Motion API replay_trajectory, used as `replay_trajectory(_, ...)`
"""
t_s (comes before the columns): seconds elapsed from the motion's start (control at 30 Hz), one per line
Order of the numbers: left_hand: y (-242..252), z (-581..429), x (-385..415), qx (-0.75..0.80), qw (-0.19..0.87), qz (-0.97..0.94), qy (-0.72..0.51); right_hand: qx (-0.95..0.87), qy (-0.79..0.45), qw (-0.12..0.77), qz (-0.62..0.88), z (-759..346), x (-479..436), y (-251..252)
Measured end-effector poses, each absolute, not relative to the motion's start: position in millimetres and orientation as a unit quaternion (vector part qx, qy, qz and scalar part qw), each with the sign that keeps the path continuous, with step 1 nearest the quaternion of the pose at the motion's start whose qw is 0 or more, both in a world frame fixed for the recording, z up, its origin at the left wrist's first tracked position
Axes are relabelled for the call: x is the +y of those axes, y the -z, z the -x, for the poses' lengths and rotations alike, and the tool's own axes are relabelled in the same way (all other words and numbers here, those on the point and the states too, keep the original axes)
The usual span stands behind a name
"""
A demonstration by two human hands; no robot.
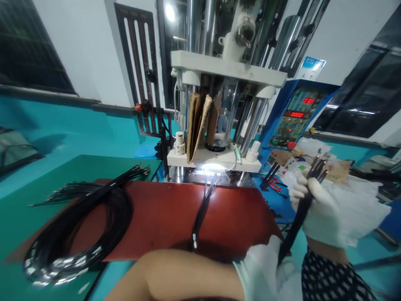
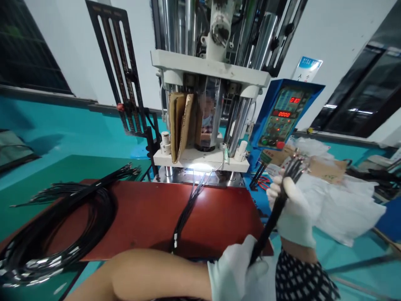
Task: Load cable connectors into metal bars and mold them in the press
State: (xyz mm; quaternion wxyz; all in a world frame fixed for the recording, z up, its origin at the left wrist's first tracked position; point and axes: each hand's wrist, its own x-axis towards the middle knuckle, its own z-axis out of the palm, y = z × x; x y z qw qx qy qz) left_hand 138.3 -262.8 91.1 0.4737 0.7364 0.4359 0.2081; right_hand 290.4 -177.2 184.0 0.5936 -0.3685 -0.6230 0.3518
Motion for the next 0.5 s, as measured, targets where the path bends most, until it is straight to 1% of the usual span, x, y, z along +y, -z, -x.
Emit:
replay_trajectory(0.03, -86, -129, -258, 0.399, 0.469, -0.765, -0.191, -0.596, -0.417, 0.586, 0.358, -289, -172, -186)
replay_trajectory(0.1, -80, -99, -241, 0.355, 0.472, -0.781, -0.201, -0.578, -0.532, 0.516, 0.342, -279, -167, -181)
replay_trajectory(0.17, -77, -62, -212, 0.368, 0.536, -0.696, -0.304, -0.600, -0.603, 0.394, 0.350, -262, -167, -166)
replay_trajectory(0.2, -78, -42, -195, 0.374, 0.577, -0.612, -0.391, -0.603, -0.627, 0.338, 0.358, -251, -167, -155)
replay_trajectory(0.23, -78, -25, -177, 0.367, 0.620, -0.524, -0.455, -0.599, -0.651, 0.285, 0.368, -239, -167, -143)
replay_trajectory(0.27, -79, -10, -160, 0.338, 0.643, -0.476, -0.495, -0.588, -0.673, 0.244, 0.377, -226, -167, -131)
replay_trajectory(0.3, -80, 3, -145, 0.311, 0.655, -0.447, -0.523, -0.572, -0.691, 0.217, 0.384, -214, -166, -119)
replay_trajectory(0.37, -80, 18, -124, 0.273, 0.662, -0.434, -0.547, -0.539, -0.719, 0.192, 0.395, -193, -162, -99)
replay_trajectory(0.5, -74, 16, -119, 0.259, 0.641, -0.514, -0.509, -0.484, -0.762, 0.168, 0.396, -171, -149, -77)
